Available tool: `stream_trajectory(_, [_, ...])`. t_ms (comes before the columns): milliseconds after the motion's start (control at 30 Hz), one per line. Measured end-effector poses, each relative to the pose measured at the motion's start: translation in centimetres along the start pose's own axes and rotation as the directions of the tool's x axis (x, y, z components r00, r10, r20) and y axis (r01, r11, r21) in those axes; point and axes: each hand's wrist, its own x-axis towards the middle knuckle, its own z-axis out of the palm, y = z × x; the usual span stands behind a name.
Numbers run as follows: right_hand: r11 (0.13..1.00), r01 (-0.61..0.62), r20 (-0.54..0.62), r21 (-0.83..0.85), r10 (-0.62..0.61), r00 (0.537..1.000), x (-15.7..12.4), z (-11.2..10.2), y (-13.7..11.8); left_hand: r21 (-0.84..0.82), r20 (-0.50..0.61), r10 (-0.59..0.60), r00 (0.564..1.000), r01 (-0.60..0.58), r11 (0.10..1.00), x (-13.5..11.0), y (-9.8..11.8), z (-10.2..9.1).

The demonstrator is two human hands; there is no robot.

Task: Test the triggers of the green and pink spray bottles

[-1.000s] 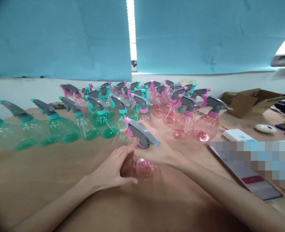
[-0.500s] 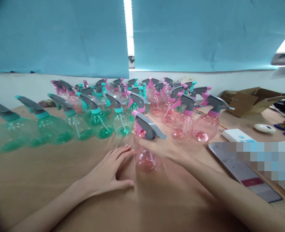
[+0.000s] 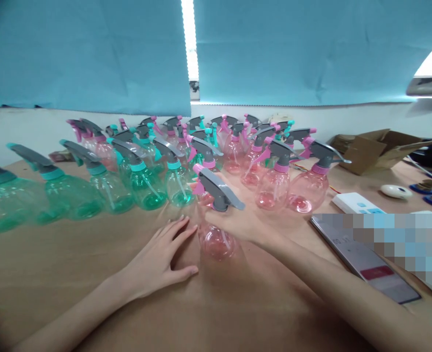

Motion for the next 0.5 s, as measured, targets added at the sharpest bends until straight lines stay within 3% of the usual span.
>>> stream_trajectory(500, [0.991, -0.091, 0.033, 0.094, 0.088, 0.996, -0.04, -0.03, 0.33, 0.014, 0.012, 0.023, 1.000, -0.023, 1.000, -0.09, 0.01, -0.14])
